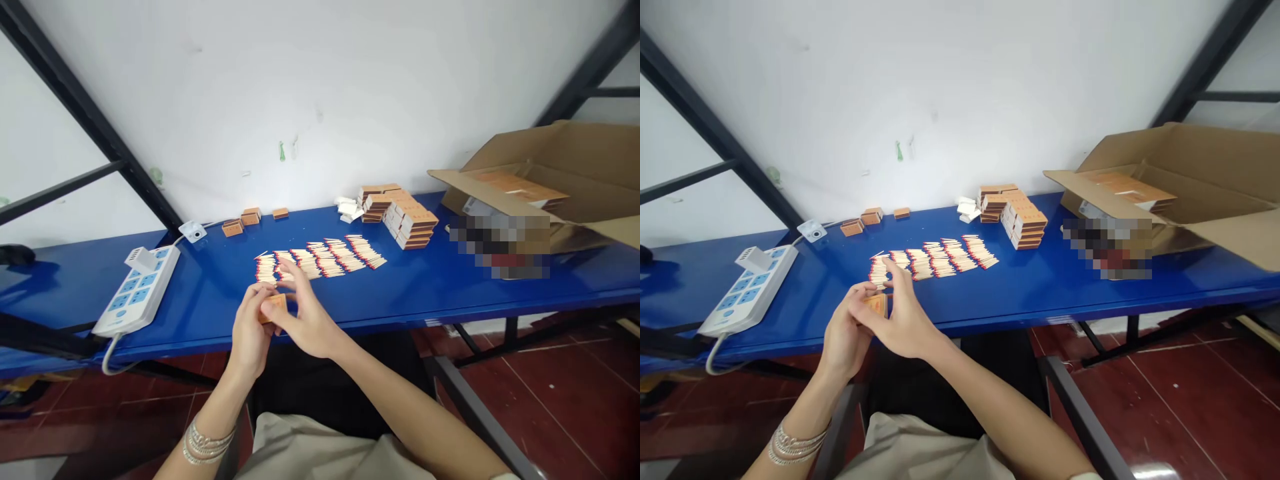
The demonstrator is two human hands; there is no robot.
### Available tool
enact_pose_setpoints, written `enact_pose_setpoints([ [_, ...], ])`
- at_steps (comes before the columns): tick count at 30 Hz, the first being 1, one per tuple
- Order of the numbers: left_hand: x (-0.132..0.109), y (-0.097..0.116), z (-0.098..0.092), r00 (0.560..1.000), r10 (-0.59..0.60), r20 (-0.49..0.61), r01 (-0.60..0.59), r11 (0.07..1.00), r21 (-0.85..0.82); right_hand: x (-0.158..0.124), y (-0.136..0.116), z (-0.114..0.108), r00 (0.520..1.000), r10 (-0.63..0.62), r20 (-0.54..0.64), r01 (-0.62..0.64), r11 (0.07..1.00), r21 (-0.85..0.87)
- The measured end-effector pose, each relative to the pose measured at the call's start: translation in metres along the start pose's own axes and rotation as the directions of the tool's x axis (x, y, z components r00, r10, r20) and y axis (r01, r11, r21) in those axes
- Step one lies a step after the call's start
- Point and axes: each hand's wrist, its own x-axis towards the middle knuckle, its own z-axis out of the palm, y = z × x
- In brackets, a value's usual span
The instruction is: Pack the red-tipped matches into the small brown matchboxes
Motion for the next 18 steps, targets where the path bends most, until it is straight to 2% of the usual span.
enact_pose_setpoints([
  [2, 0.003, 0.004, -0.002, 0.999, 0.005, -0.033, -0.005, 1.0, -0.009, 0.001, -0.003, -0.016, 0.991, -0.133, 0.033, 0.136, 0.982, -0.132],
  [4, 0.005, 0.008, -0.002, 1.0, -0.029, -0.003, 0.029, 1.0, -0.007, 0.002, -0.005, -0.031, 0.971, -0.206, 0.124, 0.228, 0.951, -0.21],
  [7, 0.005, 0.012, 0.003, 0.985, -0.091, 0.147, 0.093, 0.996, -0.005, 0.004, -0.009, -0.049, 0.952, -0.205, 0.226, 0.261, 0.93, -0.258],
  [10, 0.006, 0.011, 0.011, 0.951, -0.114, 0.288, 0.123, 0.992, -0.014, 0.011, -0.016, -0.065, 0.922, -0.195, 0.334, 0.308, 0.892, -0.33],
  [12, 0.009, 0.008, 0.015, 0.935, -0.112, 0.336, 0.124, 0.992, -0.015, 0.02, -0.021, -0.082, 0.893, -0.168, 0.418, 0.342, 0.857, -0.386],
  [14, 0.011, 0.005, 0.016, 0.939, -0.091, 0.333, 0.095, 0.995, 0.006, 0.033, -0.024, -0.108, 0.894, -0.094, 0.438, 0.329, 0.801, -0.5],
  [15, 0.013, 0.005, 0.015, 0.947, -0.072, 0.315, 0.066, 0.997, 0.028, 0.042, -0.024, -0.124, 0.907, -0.038, 0.42, 0.304, 0.749, -0.589],
  [16, 0.013, 0.005, 0.012, 0.956, -0.048, 0.289, 0.033, 0.998, 0.056, 0.051, -0.023, -0.142, 0.937, 0.02, 0.348, 0.248, 0.665, -0.705],
  [17, 0.014, 0.006, 0.009, 0.964, -0.024, 0.263, 0.001, 0.996, 0.088, 0.062, -0.02, -0.16, 0.964, 0.074, 0.256, 0.178, 0.536, -0.825],
  [18, 0.015, 0.007, 0.005, 0.971, -0.002, 0.241, -0.027, 0.993, 0.118, 0.072, -0.015, -0.178, 0.983, 0.11, 0.148, 0.098, 0.367, -0.925],
])
